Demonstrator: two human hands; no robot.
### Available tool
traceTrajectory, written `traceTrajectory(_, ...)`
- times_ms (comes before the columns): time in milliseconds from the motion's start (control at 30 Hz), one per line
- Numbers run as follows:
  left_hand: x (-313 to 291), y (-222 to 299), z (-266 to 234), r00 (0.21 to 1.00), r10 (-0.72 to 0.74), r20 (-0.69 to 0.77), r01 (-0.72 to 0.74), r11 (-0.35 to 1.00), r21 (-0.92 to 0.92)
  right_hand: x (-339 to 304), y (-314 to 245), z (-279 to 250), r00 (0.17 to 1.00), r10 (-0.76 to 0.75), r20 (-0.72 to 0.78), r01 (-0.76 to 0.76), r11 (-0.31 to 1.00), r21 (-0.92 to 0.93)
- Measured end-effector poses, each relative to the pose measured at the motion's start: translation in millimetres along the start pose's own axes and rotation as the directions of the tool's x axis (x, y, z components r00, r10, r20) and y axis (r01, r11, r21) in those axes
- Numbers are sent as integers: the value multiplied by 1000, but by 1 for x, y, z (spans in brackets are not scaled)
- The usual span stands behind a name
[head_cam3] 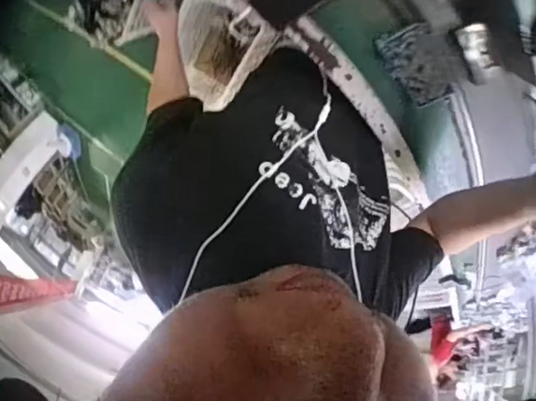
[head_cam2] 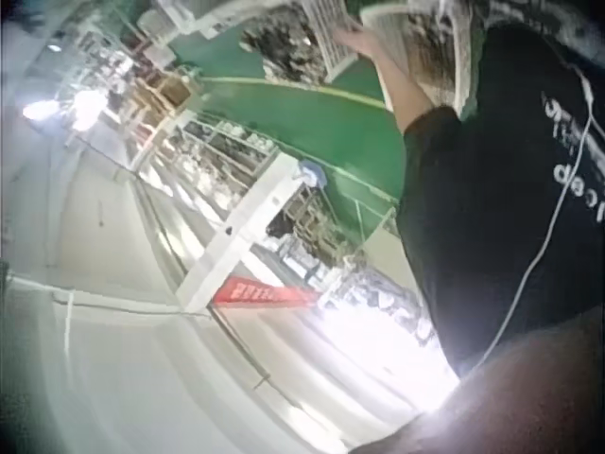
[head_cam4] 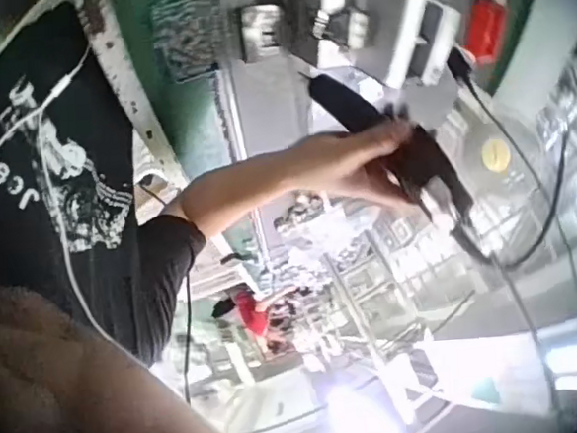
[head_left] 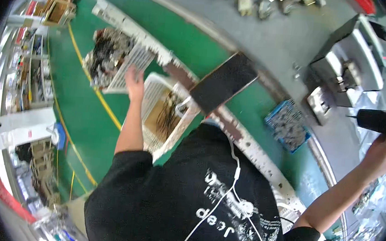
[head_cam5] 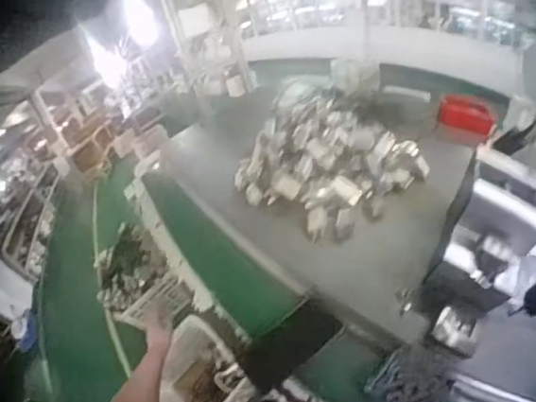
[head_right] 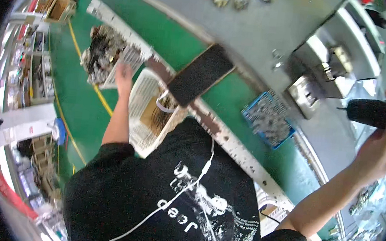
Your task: Assembling small electronic components using an electric screwdriver on a production line.
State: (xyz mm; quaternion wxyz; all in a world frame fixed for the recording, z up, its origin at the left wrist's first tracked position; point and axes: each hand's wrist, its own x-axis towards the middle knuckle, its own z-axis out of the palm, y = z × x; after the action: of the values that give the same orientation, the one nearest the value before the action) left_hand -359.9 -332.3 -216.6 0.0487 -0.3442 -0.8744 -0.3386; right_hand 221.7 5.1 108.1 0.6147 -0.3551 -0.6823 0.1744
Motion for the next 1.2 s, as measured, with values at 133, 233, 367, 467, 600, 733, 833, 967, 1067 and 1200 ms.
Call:
traceTrajectory(133,101,263,1,858,439,-266,-487,859,-157,-13,25,-3,999,27,-40,-25,998,56)
traceTrajectory(233,119,408,18,651,759,-15,-720,611,-328,-10,12,0,997,43,-69,-40,998,42)
traceTrajectory(367,124,487,107,494,862,114,-843,507,-179,-16,6,-2,995,34,-99,-49,986,-158)
traceTrajectory(467,125,513,138,564,812,150,-825,560,74,-19,0,2,987,-82,-140,67,991,-112)
traceTrajectory(600,130,521,134,592,785,180,-797,604,-9,-27,-4,0,887,-399,-230,357,911,-204)
traceTrajectory(733,86,508,61,619,777,118,-751,629,-201,-62,-5,3,932,-253,260,260,966,8)
traceTrajectory(833,29,496,5,497,827,262,-785,557,-272,-69,-22,58,667,287,688,-515,844,148)
traceTrajectory(967,17,480,-3,366,869,335,-784,481,-392,-82,-14,78,443,288,849,-830,490,267)
traceTrajectory(1067,24,477,3,339,850,403,-633,523,-570,-78,-8,96,389,417,821,-890,399,219)
traceTrajectory(1200,40,484,11,264,826,498,-395,563,-726,-77,7,116,394,589,706,-915,323,240)
